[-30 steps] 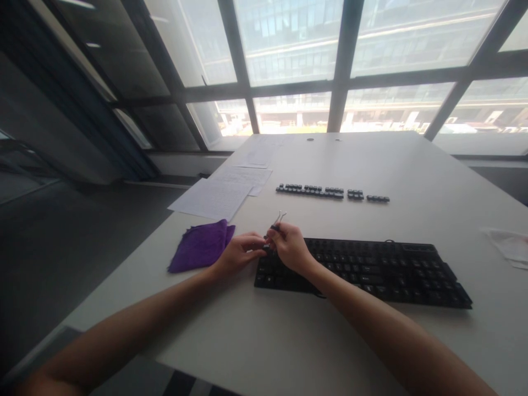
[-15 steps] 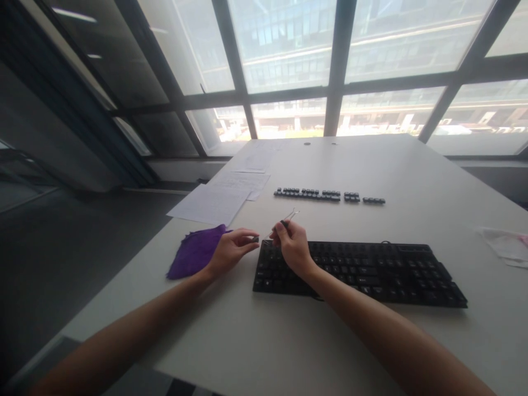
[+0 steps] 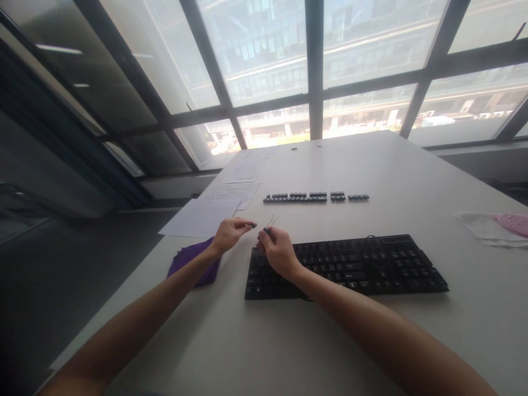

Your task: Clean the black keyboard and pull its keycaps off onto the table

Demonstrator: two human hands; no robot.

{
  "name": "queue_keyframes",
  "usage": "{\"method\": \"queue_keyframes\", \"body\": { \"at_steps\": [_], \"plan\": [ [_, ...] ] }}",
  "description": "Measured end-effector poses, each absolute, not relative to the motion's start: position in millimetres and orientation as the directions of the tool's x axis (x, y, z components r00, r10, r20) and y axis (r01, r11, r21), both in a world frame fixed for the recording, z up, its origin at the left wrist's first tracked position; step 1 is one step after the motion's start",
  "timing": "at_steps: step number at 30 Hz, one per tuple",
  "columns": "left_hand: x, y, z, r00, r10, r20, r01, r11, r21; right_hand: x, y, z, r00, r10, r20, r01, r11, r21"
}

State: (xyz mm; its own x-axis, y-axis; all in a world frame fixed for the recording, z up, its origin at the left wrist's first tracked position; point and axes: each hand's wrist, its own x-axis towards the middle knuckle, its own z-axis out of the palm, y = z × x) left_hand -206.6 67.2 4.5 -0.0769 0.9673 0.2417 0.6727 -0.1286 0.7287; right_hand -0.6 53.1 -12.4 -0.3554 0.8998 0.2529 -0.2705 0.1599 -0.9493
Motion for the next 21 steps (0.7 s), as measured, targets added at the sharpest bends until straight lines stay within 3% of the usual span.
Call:
{"method": "queue_keyframes", "body": {
  "at_steps": [4, 9, 21],
  "plan": [
    [-204, 121, -7, -0.171, 0.938, 0.301, 0.713, -0.093, 0.695, -2, 53, -14, -0.355, 0.9, 0.253, -0.265, 0.163, -0.95],
    [-205, 166, -19, -0.148, 0.926, 0.348, 0.71, -0.145, 0.689, -2, 52, -13, -0.347, 0.905, 0.246, -0.263, 0.158, -0.952],
    [-213, 183, -34, -0.083, 0.888, 0.452, 0.743, -0.247, 0.622, 0, 49, -9, -0.379, 0.895, 0.236, -0.234, 0.154, -0.96]
  ]
}}
